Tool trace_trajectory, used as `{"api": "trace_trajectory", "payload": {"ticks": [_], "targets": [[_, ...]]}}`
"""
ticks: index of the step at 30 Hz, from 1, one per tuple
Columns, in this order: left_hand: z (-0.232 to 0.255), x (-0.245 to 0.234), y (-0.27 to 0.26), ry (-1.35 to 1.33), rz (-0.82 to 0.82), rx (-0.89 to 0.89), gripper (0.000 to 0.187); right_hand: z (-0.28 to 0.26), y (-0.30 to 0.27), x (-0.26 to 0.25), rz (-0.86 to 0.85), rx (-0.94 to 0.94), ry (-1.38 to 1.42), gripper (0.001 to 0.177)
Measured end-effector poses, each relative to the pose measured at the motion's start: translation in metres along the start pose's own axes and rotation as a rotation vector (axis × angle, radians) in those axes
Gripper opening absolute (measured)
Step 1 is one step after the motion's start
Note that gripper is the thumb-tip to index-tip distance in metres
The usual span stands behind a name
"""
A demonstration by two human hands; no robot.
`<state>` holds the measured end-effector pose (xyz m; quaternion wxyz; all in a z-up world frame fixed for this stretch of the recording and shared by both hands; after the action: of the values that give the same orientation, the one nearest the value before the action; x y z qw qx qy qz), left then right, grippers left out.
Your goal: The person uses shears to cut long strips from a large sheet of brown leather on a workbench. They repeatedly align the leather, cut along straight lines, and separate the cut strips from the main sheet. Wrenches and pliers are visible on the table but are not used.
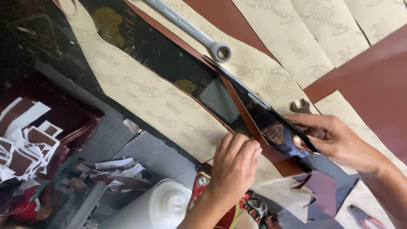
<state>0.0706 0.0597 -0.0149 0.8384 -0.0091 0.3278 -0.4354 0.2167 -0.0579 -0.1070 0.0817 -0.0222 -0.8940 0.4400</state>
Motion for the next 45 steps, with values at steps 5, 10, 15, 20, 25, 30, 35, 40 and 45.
{"api": "trace_trajectory", "payload": {"ticks": [5,10,15,20,25,30,35,40,45], "targets": [[-0.005,-0.005,-0.004,-0.032,0.016,-0.008,0.009,0.014,-0.001,-0.004,0.016,0.198,-0.134,0.055],[-0.007,-0.007,-0.008,-0.057,0.009,-0.015,0.010,-0.009,0.007,0.010,-0.059,0.018,0.052,0.052],[-0.011,-0.009,-0.012,-0.067,0.009,-0.017,0.009,-0.011,0.022,0.012,-0.050,0.064,0.052,0.055],[-0.011,-0.012,-0.018,-0.071,0.014,-0.018,0.008,0.000,0.025,0.011,-0.039,0.192,-0.035,0.055],[-0.014,-0.014,-0.023,-0.079,0.003,-0.018,0.008,-0.014,0.040,0.015,-0.032,0.196,-0.095,0.050],[-0.017,-0.013,-0.028,-0.120,-0.008,-0.030,0.009,-0.032,0.047,0.022,-0.010,0.158,-0.101,0.056],[-0.019,-0.009,-0.034,-0.150,-0.048,-0.062,0.009,-0.036,0.048,0.028,-0.027,0.161,-0.050,0.054],[-0.020,-0.012,-0.034,-0.155,-0.031,-0.012,0.010,-0.073,0.058,0.036,-0.007,0.244,-0.117,0.053],[-0.023,-0.012,-0.038,-0.150,-0.036,-0.029,0.009,-0.089,0.056,0.041,0.000,0.468,-0.108,0.047]]}}
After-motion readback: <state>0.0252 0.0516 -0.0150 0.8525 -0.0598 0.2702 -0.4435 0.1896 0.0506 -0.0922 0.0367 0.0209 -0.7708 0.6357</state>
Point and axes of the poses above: each hand's wrist, its own y-axis towards the middle knuckle, its own x-axis out of the palm, z = x × y, the point moved 10 cm from there along y, towards the middle knuckle, and after that the axes turned 5 degrees about z, right-handed, at the moved point
